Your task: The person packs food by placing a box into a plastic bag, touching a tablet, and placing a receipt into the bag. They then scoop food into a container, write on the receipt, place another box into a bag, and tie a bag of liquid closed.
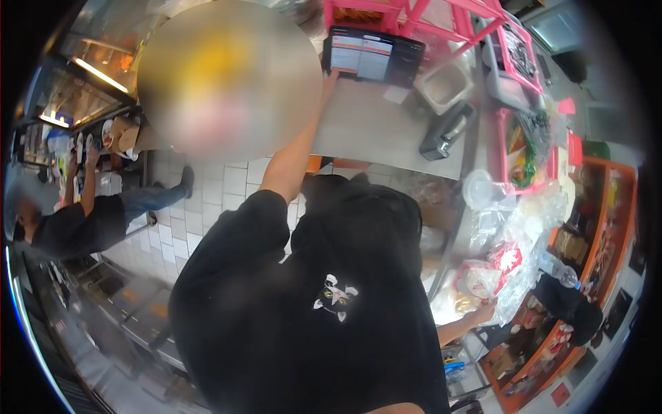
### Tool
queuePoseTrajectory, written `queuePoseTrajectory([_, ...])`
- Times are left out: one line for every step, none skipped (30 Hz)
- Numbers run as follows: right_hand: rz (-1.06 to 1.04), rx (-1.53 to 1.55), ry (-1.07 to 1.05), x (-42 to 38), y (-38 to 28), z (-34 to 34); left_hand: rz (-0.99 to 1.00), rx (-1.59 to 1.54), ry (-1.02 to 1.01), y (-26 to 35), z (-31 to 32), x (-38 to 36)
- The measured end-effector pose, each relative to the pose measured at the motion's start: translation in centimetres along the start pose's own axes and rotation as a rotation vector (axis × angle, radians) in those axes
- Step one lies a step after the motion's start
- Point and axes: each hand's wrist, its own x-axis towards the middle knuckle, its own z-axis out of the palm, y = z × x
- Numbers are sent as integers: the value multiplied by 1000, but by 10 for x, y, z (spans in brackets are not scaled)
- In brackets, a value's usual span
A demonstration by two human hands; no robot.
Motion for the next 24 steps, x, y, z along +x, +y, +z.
queuePoseTrajectory([-7,89,30,-1,0,7,12,20,-10,-9,3,2])
queuePoseTrajectory([-14,175,74,-1,4,5,22,109,-12,-10,2,3])
queuePoseTrajectory([-25,12,-3,27,30,-4,-2,97,-32,8,-5,1])
queuePoseTrajectory([-163,-92,-45,51,66,-8,-3,78,-63,-5,-3,2])
queuePoseTrajectory([-159,59,-63,54,82,-9,12,-82,-42,-6,1,-1])
queuePoseTrajectory([-399,-86,-90,45,80,-14,0,-105,-105,-29,2,4])
queuePoseTrajectory([-200,-176,-86,43,71,-15,24,-97,-81,-41,4,4])
queuePoseTrajectory([-310,-174,38,38,70,-6,84,-104,-91,-44,5,9])
queuePoseTrajectory([-152,-47,20,33,59,-4,121,108,-101,-46,2,9])
queuePoseTrajectory([-47,87,69,24,45,-2,36,36,-145,-68,2,16])
queuePoseTrajectory([46,228,104,23,32,-1,50,17,-130,-63,1,16])
queuePoseTrajectory([51,234,138,26,24,-9,6,-95,-124,-50,0,13])
queuePoseTrajectory([15,309,157,28,18,-14,-17,-131,-140,-33,-3,11])
queuePoseTrajectory([-22,387,178,33,16,-14,-134,-279,-161,-32,-2,13])
queuePoseTrajectory([-91,284,206,47,20,-22,-114,-238,-173,-24,-5,13])
queuePoseTrajectory([-156,176,229,67,27,-34,-146,-258,-193,-19,-8,13])
queuePoseTrajectory([-146,93,239,89,31,-43,-177,-278,-210,-15,-7,14])
queuePoseTrajectory([-136,8,245,113,35,-55,-168,-281,-226,-10,-7,15])
queuePoseTrajectory([-461,-413,366,136,46,-67,-185,-270,-230,-5,-9,13])
queuePoseTrajectory([-788,-841,470,160,59,-79,-205,-259,-227,0,-9,12])
queuePoseTrajectory([-590,-527,342,187,68,-88,-206,-256,-226,6,-9,9])
queuePoseTrajectory([-392,-215,205,215,78,-95,-167,-209,-238,12,-11,6])
queuePoseTrajectory([-396,-213,188,231,81,-104,-130,-156,-248,17,-16,3])
queuePoseTrajectory([-561,-612,218,247,80,-111,-117,-84,-230,25,-20,-2])
